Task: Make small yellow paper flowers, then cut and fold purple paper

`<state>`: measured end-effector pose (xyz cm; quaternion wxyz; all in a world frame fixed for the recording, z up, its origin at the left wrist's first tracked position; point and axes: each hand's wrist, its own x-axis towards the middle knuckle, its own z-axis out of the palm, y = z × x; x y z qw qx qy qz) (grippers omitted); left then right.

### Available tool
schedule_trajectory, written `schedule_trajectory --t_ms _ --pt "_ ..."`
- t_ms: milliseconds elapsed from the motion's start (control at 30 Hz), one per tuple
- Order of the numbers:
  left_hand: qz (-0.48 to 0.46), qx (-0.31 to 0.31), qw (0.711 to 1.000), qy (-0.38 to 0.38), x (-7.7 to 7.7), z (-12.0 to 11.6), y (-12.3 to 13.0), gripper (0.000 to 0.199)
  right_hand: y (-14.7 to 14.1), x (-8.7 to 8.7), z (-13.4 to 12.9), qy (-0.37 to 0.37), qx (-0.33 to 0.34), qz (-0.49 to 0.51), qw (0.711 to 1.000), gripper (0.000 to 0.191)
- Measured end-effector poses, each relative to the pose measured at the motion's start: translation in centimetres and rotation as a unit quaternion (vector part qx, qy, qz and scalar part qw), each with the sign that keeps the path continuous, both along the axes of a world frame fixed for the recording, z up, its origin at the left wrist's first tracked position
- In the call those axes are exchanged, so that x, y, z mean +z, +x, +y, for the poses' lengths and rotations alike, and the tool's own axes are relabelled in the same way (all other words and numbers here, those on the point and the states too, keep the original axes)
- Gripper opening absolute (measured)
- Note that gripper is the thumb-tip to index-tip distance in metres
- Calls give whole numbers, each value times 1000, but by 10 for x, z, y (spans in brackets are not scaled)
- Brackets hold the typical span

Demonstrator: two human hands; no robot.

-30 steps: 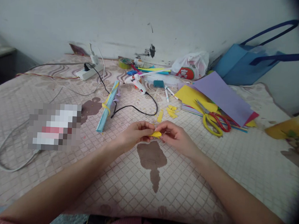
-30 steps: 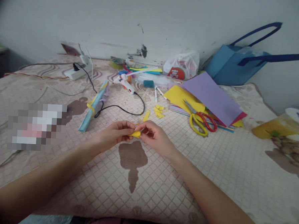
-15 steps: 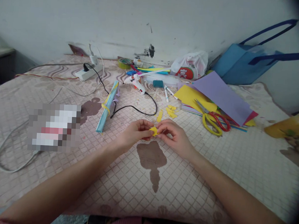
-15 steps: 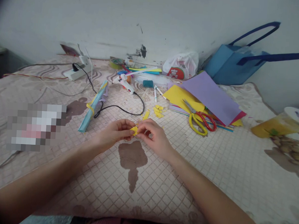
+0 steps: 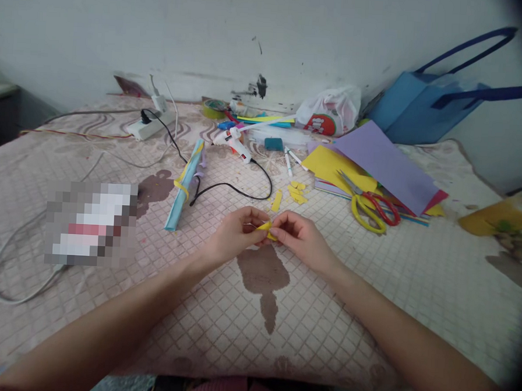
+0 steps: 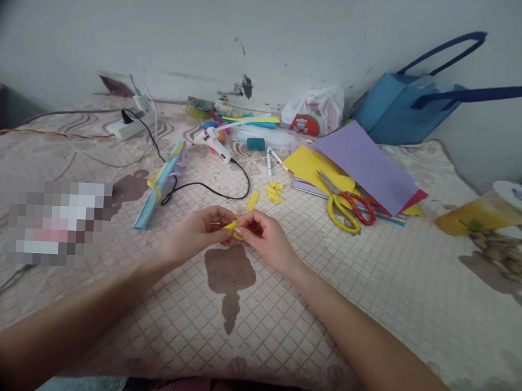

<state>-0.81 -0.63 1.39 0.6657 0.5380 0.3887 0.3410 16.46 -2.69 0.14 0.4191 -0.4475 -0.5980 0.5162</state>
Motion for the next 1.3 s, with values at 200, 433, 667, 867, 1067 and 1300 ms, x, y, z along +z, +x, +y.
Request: schedule_trajectory --t_ms 200,433,667,867,1067,1300 --pt "-17 -6 998 -65 0 2 -2 25 1 -2 1 3 5 6 1000 6" --pt "-39 -5 992 -123 -1 3 -3 25 2 0 2 23 7 -26 999 6" --pt "-5 17 998 -54 1 -1 0 24 0 -1 1 4 -18 1 1000 8" --pt "-20 28 998 -46 -3 -1 2 24 -4 3 -2 -23 -51 11 998 11" --pt "-20 32 998 -49 -6 -1 2 24 -7 5 -3 -43 -78 26 996 14" --pt "-12 40 998 -52 -6 -2 4 29 -8 -1 -3 -50 -92 41 994 16"
